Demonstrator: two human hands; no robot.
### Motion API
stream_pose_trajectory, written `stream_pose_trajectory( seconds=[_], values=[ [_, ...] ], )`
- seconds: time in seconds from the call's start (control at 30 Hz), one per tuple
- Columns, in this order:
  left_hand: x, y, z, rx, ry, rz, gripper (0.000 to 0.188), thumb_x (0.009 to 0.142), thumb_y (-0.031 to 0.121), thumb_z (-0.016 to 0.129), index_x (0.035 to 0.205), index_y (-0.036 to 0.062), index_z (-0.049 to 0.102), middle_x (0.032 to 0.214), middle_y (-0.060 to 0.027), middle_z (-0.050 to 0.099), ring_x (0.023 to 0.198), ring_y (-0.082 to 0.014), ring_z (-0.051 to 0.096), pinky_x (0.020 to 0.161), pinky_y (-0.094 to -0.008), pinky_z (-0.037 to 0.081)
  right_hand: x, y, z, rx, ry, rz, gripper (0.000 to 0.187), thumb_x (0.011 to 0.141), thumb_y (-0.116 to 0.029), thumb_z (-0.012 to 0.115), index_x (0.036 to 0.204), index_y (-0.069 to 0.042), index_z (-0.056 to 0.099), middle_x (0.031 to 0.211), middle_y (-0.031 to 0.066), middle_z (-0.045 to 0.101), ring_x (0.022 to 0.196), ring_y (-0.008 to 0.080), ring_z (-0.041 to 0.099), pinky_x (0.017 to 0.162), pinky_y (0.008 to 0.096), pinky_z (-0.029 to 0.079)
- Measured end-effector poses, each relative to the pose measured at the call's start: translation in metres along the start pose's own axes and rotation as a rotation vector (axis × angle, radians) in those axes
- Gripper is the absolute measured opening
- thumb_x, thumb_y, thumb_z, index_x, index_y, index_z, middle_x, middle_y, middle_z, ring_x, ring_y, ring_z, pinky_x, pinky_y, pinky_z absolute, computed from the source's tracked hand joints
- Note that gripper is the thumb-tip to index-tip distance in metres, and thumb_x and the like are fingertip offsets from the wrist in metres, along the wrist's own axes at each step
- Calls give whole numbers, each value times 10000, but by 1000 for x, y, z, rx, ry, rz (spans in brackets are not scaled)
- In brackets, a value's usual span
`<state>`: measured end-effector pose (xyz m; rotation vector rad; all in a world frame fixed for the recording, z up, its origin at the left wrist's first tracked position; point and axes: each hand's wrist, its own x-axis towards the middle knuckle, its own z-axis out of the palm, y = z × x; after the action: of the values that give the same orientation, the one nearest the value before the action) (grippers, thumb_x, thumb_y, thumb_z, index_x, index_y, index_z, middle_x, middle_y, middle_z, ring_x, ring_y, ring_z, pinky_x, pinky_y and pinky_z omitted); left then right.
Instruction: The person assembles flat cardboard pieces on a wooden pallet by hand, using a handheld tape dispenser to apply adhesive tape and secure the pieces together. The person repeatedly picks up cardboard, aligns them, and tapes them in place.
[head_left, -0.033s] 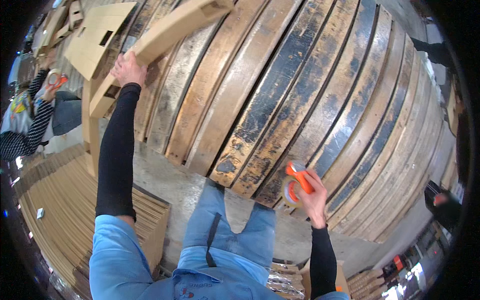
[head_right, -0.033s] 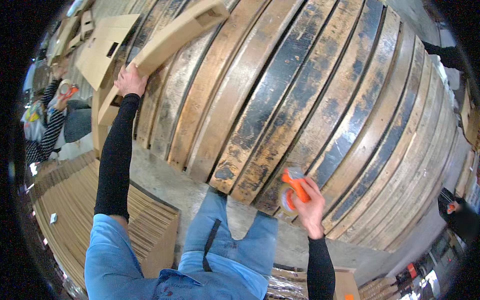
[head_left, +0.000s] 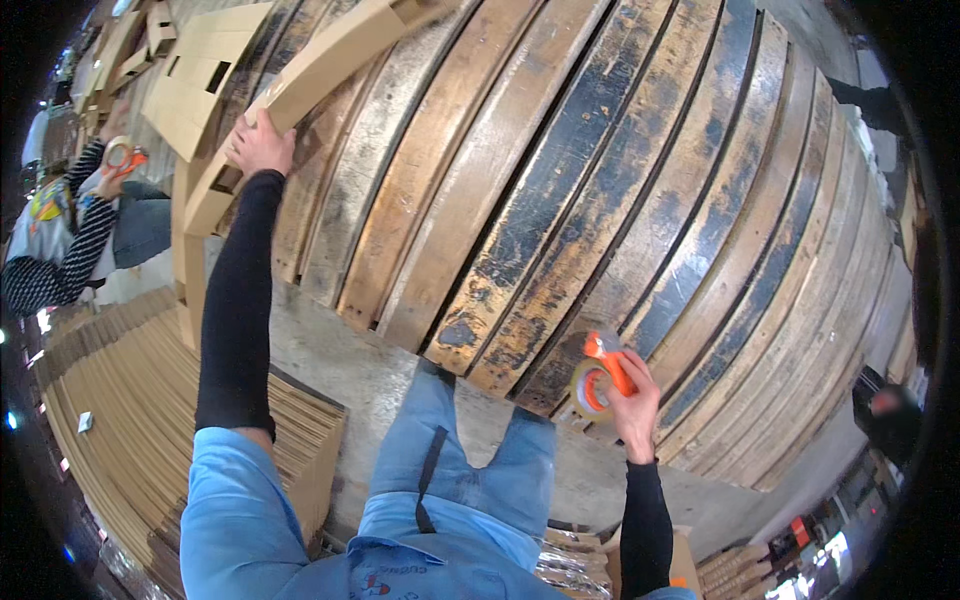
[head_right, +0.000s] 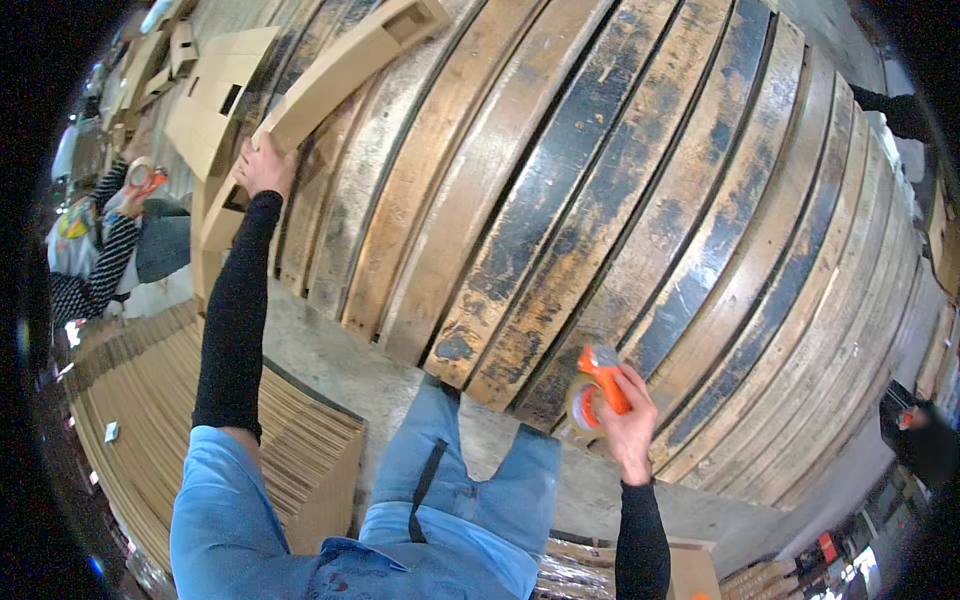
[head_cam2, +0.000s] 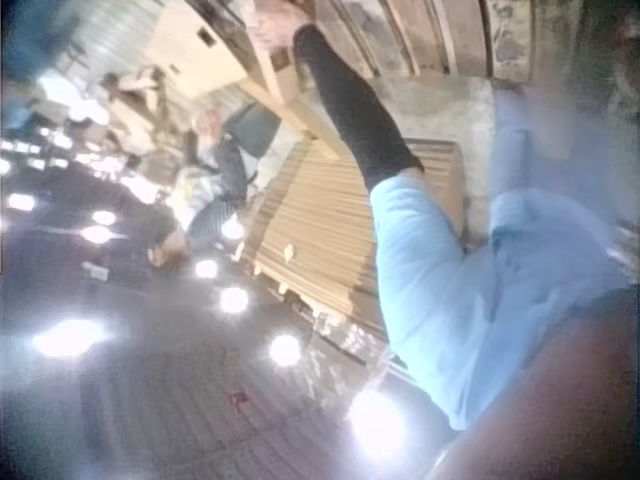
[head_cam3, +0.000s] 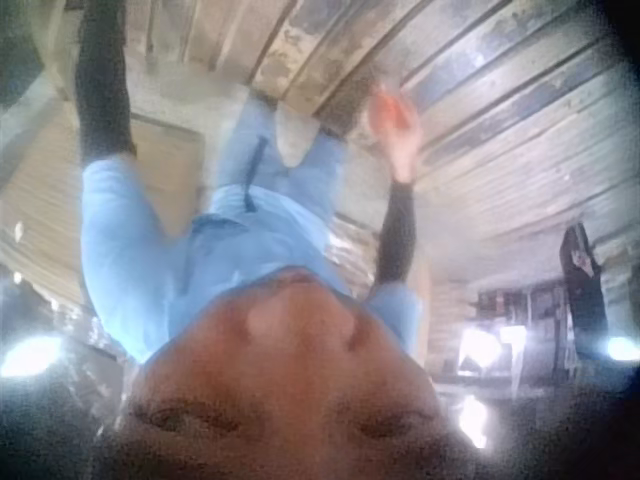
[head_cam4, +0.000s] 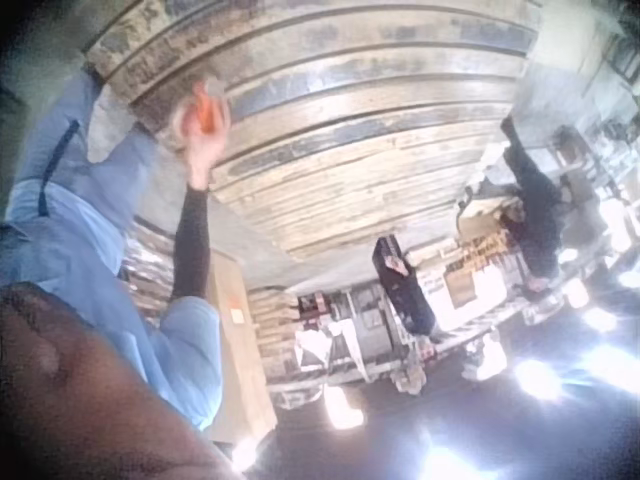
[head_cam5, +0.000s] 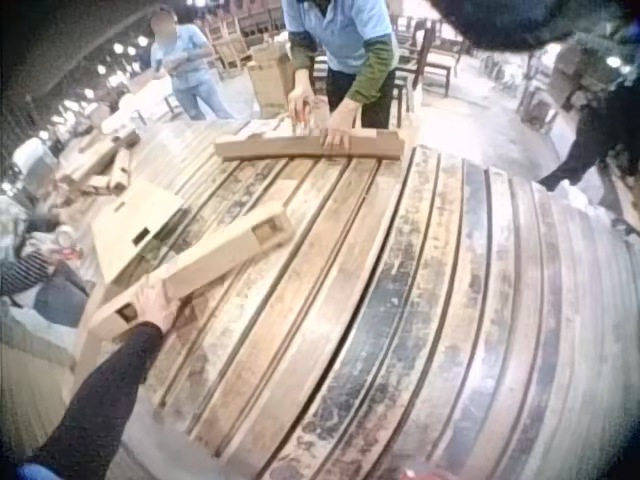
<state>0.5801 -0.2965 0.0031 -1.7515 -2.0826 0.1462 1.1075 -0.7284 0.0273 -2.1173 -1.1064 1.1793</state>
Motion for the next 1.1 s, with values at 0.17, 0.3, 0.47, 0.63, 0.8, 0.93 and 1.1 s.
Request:
stream_pose_trajectory(
  seconds=[0.17, 0.3, 0.47, 0.63, 0.8, 0.93, 1.1],
  values=[
    [-116, 48, 20, -416, 93, 285, 618, 847, 404, 781, 1279, 6, 588, 1475, -307, 488, 1312, -478, 500, 1089, -594, 393, -35, 66, 2, 671, 203, 345, 566, 864, 27, 646, 1424, 22, 566, 1349, 109, 650, 1160, 208, 662, 978, 334, 542],
    [-290, 171, -37, -446, -269, 344, 421, 964, 420, 630, 1023, 4, 661, 1669, -313, 159, 1527, -505, 194, 1198, -681, 191, -32, 83, -1, 1050, 353, 402, 587, 889, 46, 559, 1471, -15, 515, 1287, 65, 656, 1085, 175, 660, 933, 344, 564],
    [-392, 238, -84, -668, -321, 179, 405, 1012, 420, 552, 949, 44, 688, 1671, -291, 176, 1538, -501, 139, 1232, -660, 79, -39, 122, -16, 970, 496, 311, 627, 896, 49, 519, 1518, -3, 455, 1345, 83, 617, 1156, 186, 624, 990, 353, 523],
    [-389, 238, -92, -628, -351, 189, 374, 993, 402, 577, 933, 51, 695, 1677, -302, 151, 1549, -484, 130, 1234, -647, 76, -49, 172, -34, 846, 439, 271, 655, 872, 61, 519, 1523, 19, 459, 1424, 84, 583, 1227, 181, 587, 1066, 324, 445],
    [-389, 243, -92, -599, -352, 165, 346, 965, 413, 604, 927, 79, 690, 1691, -271, 147, 1557, -458, 127, 1243, -633, 67, -51, 176, -38, 286, 343, 252, 667, 867, -2, 649, 1497, 72, 442, 1444, 186, 568, 1285, 256, 552, 1127, 363, 397],
    [-390, 242, -89, -582, -312, 176, 351, 965, 423, 598, 921, 85, 682, 1688, -268, 153, 1549, -461, 145, 1245, -628, 78, -50, 159, -35, 406, 340, 311, 676, 849, 21, 648, 1482, 101, 425, 1445, 215, 554, 1330, 302, 530, 1169, 373, 353],
    [-391, 235, -94, -561, -316, 161, 360, 959, 428, 604, 968, 86, 715, 1686, -261, 162, 1546, -450, 162, 1248, -620, 90, -52, 173, -18, 326, 453, 262, 686, 829, 52, 634, 1483, 96, 432, 1434, 212, 555, 1292, 286, 544, 1143, 364, 373]
  ],
)
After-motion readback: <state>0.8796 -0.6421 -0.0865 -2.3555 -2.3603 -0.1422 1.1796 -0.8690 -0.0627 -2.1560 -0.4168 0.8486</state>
